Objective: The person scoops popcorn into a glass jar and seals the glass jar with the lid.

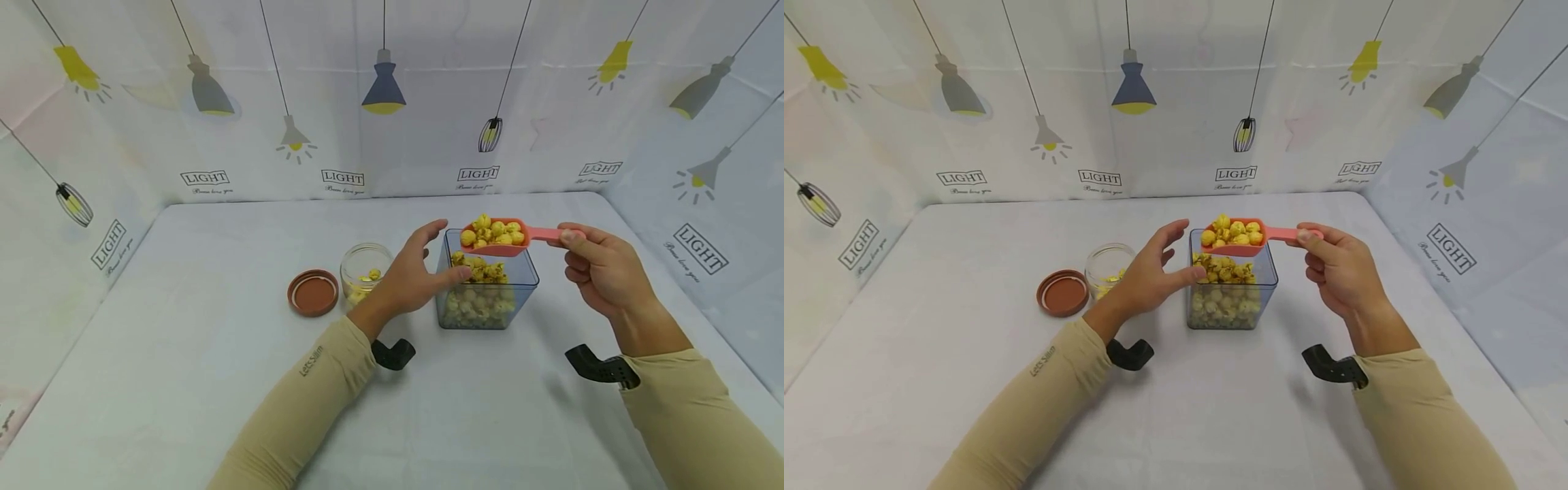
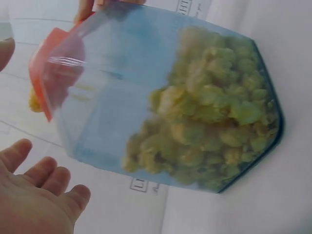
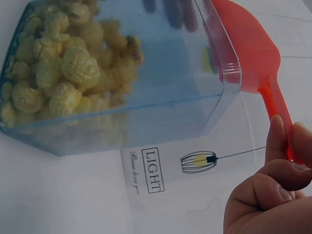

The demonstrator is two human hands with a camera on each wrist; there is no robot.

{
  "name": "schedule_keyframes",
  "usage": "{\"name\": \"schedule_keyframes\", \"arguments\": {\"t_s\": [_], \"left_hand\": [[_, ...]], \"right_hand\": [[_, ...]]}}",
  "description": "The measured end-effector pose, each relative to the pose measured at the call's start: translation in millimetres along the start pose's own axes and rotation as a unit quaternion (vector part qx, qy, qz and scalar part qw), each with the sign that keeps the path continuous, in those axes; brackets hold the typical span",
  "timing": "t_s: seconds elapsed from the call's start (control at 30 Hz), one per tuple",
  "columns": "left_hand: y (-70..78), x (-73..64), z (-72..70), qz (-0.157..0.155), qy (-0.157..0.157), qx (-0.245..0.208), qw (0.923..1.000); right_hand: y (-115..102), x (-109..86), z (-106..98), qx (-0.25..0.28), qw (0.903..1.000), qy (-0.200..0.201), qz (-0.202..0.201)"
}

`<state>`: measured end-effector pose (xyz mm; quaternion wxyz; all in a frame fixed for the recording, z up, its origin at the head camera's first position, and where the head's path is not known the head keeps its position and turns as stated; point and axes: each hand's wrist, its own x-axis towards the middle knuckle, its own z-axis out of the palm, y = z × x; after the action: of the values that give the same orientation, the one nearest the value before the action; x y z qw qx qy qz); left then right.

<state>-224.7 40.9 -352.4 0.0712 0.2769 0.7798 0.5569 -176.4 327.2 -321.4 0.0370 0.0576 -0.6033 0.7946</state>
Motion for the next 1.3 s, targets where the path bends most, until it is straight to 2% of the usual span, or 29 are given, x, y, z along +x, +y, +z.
{"name": "schedule_keyframes", "arguments": {"t_s": [0.23, 0.5, 0.57, 0.8, 0.87, 1.1, 1.3], "left_hand": [[12.9, -9.9, -21.8, 0.026, 0.022, 0.021, 0.9992], [15.5, -21.4, -53.9, 0.050, 0.055, 0.060, 0.9954], [14.0, -24.9, -61.9, 0.044, 0.058, 0.064, 0.9953], [1.4, -38.2, -83.6, -0.037, 0.062, 0.027, 0.9971], [-4.3, -41.6, -88.9, -0.039, 0.062, 0.024, 0.9970], [-26.0, -51.2, -105.1, -0.041, 0.051, 0.062, 0.9959], [-41.4, -52.6, -109.3, -0.059, 0.029, 0.067, 0.9956]], "right_hand": [[-3.6, 1.5, 9.6, -0.008, 0.9999, -0.010, -0.006], [-8.1, 7.6, 29.8, -0.011, 0.9997, -0.018, -0.014], [-8.5, 9.6, 35.5, -0.017, 0.9995, -0.021, -0.018], [-8.2, 15.6, 55.2, -0.035, 0.9985, -0.036, -0.019], [-7.1, 17.2, 60.2, -0.046, 0.9981, -0.037, -0.017], [-4.0, 23.7, 77.9, -0.075, 0.9966, -0.033, 0.009], [-3.1, 30.2, 91.0, -0.122, 0.9912, -0.038, 0.032]]}}
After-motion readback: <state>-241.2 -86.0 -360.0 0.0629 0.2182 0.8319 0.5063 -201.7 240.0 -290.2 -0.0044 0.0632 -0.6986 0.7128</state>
